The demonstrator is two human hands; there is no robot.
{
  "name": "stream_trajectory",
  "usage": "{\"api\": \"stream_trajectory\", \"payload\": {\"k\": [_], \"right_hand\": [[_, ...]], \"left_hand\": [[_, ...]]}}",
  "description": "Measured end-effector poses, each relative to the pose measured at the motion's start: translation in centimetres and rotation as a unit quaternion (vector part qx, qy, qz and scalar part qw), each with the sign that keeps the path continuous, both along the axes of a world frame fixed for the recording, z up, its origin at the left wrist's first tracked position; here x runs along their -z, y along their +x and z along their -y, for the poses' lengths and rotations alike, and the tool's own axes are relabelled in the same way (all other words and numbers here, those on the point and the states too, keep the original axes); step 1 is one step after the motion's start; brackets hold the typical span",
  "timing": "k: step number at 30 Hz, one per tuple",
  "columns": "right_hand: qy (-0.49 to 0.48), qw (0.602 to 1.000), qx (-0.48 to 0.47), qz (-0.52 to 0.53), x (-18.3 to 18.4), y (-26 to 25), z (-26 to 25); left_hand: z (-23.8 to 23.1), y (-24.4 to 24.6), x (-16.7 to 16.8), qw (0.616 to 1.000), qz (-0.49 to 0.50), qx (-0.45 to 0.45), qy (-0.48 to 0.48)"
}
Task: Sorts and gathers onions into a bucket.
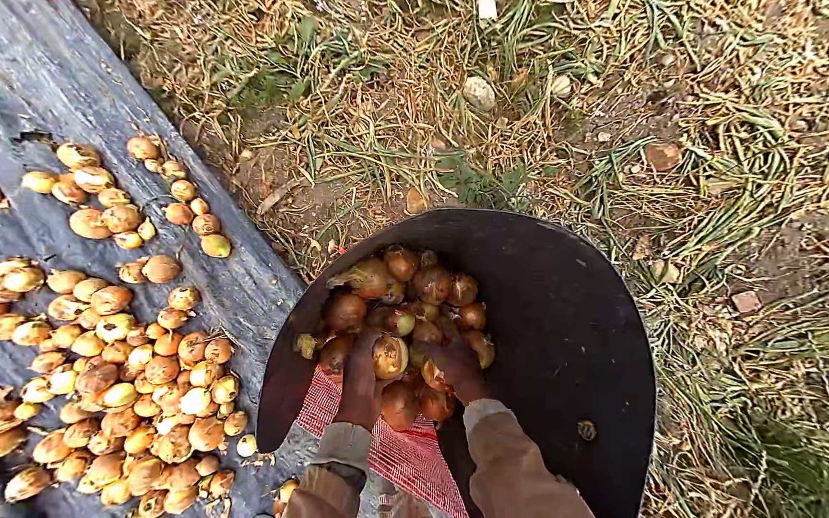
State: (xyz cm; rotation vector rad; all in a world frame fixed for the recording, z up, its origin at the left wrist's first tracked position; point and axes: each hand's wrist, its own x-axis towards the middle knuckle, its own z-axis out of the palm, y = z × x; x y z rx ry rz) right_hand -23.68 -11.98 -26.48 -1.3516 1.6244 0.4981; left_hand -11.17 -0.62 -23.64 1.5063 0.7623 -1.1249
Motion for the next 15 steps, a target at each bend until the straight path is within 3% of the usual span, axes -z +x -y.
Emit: {"api": "stream_trajectory", "payload": {"k": [3,5,7,9,11,13,15], "right_hand": [[-0.081,0.992,0.093,0.004,-1.2,0.7,1.0],[-0.113,0.984,0.139,0.019,-1.1,0.6,1.6],[-0.103,0.985,0.135,0.023,-0.8,0.1,1.8],[-0.075,0.992,0.103,0.019,-0.5,-0.7,1.8],[-0.060,0.991,0.120,0.030,0.1,-1.7,1.2],[-0.063,0.975,0.211,0.036,0.2,-1.9,0.6],[-0.087,0.919,0.383,0.039,-0.4,-1.3,0.1]], "left_hand": [[2.4,0.1,-0.6,0.987,0.094,0.133,-0.003],[4.2,0.5,-1.1,0.953,0.155,0.258,-0.026],[6.9,1.2,-1.5,0.931,0.136,0.335,-0.047],[9.6,1.2,-0.9,0.929,0.066,0.361,-0.049],[12.0,0.7,1.2,0.924,0.057,0.377,-0.018],[13.3,0.2,2.6,0.924,0.088,0.371,0.002],[13.4,-1.2,2.8,0.949,0.102,0.299,-0.017]]}}
